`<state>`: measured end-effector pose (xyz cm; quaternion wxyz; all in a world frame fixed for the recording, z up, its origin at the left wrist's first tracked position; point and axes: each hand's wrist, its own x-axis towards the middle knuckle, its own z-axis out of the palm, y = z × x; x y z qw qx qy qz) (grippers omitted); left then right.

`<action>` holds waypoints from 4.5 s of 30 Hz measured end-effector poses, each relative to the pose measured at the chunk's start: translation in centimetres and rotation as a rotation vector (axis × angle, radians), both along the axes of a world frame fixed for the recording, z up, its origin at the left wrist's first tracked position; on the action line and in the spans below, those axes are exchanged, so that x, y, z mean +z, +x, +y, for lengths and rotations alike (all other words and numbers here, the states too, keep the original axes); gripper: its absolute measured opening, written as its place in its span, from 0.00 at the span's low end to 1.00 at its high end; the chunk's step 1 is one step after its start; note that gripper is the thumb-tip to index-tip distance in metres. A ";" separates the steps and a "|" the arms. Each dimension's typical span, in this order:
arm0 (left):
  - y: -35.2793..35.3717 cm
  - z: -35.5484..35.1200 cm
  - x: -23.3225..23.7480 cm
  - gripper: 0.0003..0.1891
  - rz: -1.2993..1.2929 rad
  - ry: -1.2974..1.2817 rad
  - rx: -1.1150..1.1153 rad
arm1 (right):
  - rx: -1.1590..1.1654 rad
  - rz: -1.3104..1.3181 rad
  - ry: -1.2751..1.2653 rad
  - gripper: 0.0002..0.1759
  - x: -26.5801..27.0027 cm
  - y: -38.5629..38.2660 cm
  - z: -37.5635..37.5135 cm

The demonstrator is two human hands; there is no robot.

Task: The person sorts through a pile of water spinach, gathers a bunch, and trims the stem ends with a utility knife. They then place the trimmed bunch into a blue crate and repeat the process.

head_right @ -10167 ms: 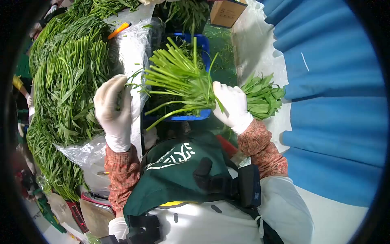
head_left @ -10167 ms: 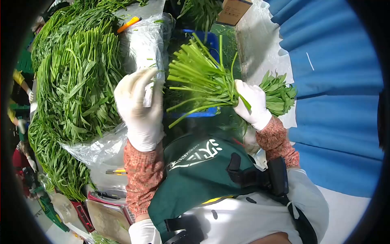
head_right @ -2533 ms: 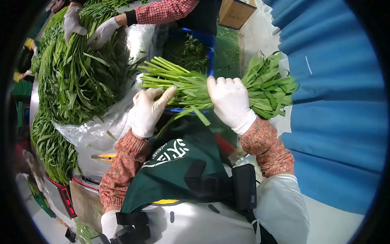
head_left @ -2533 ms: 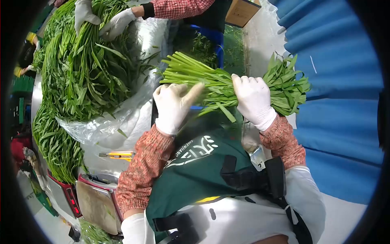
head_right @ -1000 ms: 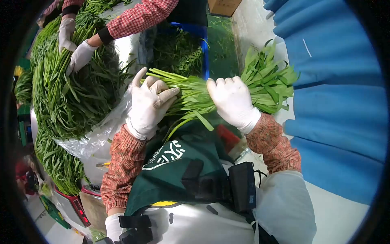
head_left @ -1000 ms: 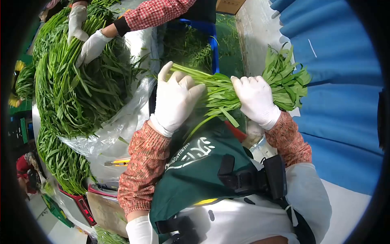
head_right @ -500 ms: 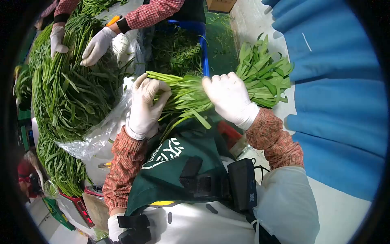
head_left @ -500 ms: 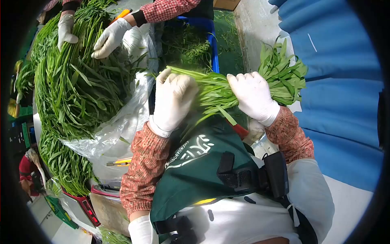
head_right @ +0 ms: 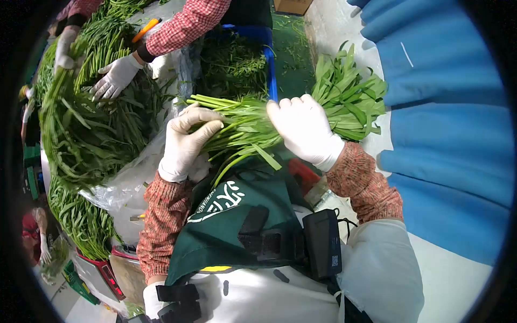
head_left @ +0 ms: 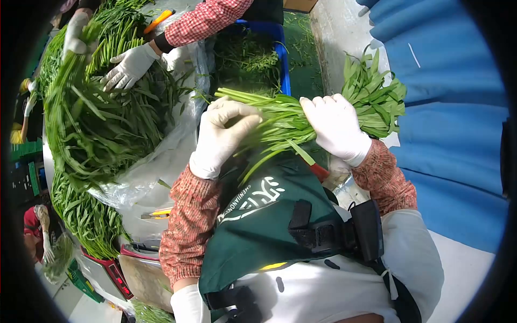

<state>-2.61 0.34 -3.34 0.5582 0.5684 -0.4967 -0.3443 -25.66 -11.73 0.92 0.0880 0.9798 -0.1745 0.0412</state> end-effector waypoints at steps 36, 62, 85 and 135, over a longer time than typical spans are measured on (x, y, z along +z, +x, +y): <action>1.3 -0.5 1.9 0.07 -1.268 -0.023 -0.277 | 0.021 0.016 -0.022 0.24 0.5 -2.4 -0.4; 0.9 0.3 6.7 0.12 -0.894 -0.113 0.123 | -0.129 0.053 -0.054 0.29 0.7 -4.0 -0.9; 5.1 1.4 2.8 0.05 -0.445 0.005 0.454 | -0.248 -0.404 1.196 0.31 -2.5 -5.4 -2.6; 0.5 0.6 2.7 0.07 -0.529 0.070 0.136 | -0.439 -0.266 1.655 0.22 -1.1 -2.1 0.9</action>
